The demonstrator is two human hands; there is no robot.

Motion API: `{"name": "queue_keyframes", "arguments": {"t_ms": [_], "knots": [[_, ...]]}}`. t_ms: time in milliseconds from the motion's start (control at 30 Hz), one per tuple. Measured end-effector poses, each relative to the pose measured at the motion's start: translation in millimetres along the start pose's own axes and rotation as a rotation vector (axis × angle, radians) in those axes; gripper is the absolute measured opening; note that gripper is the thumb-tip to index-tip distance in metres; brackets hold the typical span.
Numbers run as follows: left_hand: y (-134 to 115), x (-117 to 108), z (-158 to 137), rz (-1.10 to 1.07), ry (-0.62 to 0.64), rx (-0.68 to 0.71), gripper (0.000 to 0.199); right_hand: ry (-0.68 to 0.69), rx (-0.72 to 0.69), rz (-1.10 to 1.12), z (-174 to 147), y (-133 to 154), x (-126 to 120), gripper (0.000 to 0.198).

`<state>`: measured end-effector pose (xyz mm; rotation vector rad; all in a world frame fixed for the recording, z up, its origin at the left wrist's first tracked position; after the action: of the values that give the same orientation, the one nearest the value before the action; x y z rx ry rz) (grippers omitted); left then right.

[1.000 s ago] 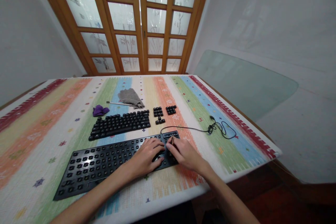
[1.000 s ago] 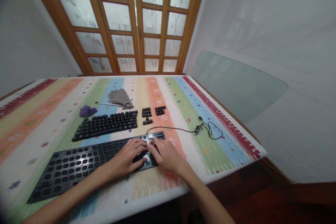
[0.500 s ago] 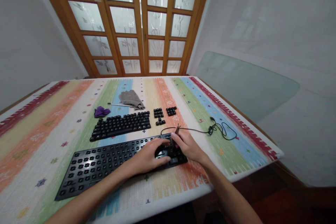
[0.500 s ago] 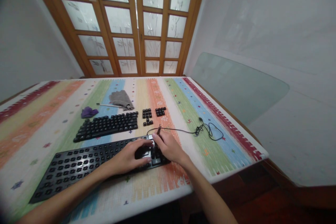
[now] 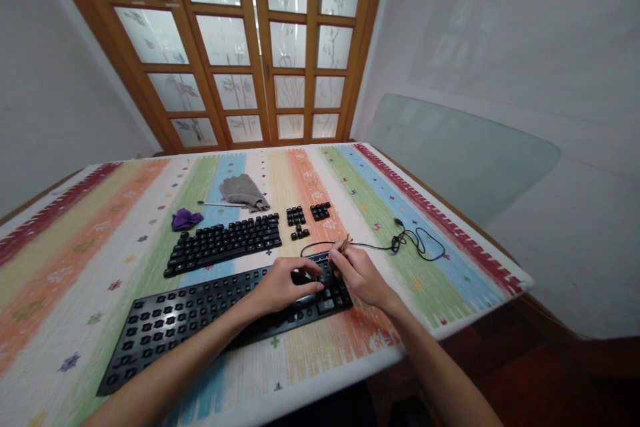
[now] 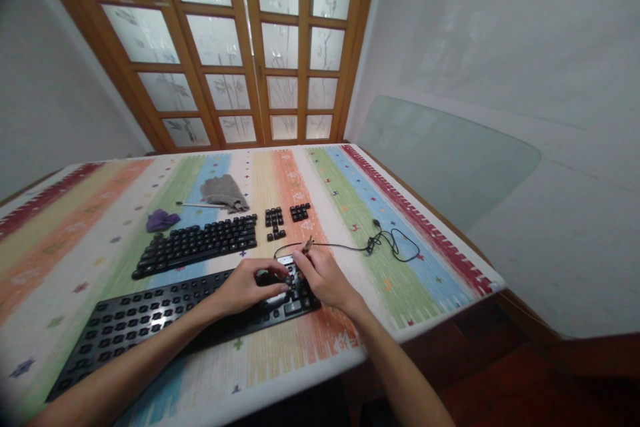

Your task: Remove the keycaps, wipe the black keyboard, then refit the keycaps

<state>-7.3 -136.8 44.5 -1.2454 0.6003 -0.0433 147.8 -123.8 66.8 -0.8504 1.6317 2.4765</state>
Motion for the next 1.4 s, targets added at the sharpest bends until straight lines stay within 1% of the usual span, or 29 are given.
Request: {"name": "queue_keyframes", "arguments": {"t_ms": [67, 167, 333, 433, 467, 633, 733, 800, 933, 1167, 1400], "knots": [[-7.0, -2.3, 2.8, 0.114, 0.009, 0.088, 0.012, -0.016, -0.011, -0.032, 0.2, 0.6, -1.0, 0.037], [-15.2, -7.0, 8.5, 0.205, -0.007, 0.184, 0.008, -0.038, -0.011, -0.053, 1.4, -2.0, -1.9, 0.038], [-23.0, -19.2, 30.7, 0.247, -0.064, 0.273, 0.008, -0.158, 0.112, 0.035, 0.9, -20.3, -11.5, 0.040], [-19.3, -26.3, 53.1, 0.387, -0.146, 0.310, 0.007, -0.188, 0.147, 0.094, -2.5, -27.7, -16.7, 0.041], [-15.2, -27.5, 61.6, 0.469, -0.177, 0.308, 0.005, -0.191, 0.143, 0.098, -3.9, -28.5, -18.1, 0.042], [20.8, -25.2, 101.1, 0.579, -0.227, 0.229, 0.005, -0.186, 0.124, 0.067, -11.5, -27.3, -22.6, 0.042], [39.4, -22.2, 114.8, 0.636, -0.246, 0.174, 0.006, -0.183, 0.118, 0.062, -16.2, -24.5, -24.8, 0.041], [46.9, -20.7, 119.4, 0.665, -0.248, 0.149, 0.008, -0.185, 0.113, 0.062, -19.6, -23.1, -26.3, 0.040], [52.6, -20.0, 122.2, 0.706, -0.236, 0.122, 0.012, -0.166, 0.122, 0.073, -25.9, -24.3, -26.4, 0.037], [52.0, -21.7, 120.1, 0.745, -0.250, 0.094, 0.013, -0.113, 0.129, 0.062, -30.7, -25.1, -22.1, 0.038], [54.7, -20.4, 122.1, 0.758, -0.246, 0.075, 0.013, -0.083, 0.096, 0.065, -31.9, -17.8, -19.5, 0.037]]}}
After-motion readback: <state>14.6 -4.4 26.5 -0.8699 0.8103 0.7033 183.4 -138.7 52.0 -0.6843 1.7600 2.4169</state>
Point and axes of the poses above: each hand's wrist, its own z-axis towards the middle knuckle, its own x-axis out of the palm, y = z × x, the point moved 6 cm from there along z, towards the middle knuckle, and after that the axes turned 2 degrees about -z, right-handed, at the moved point
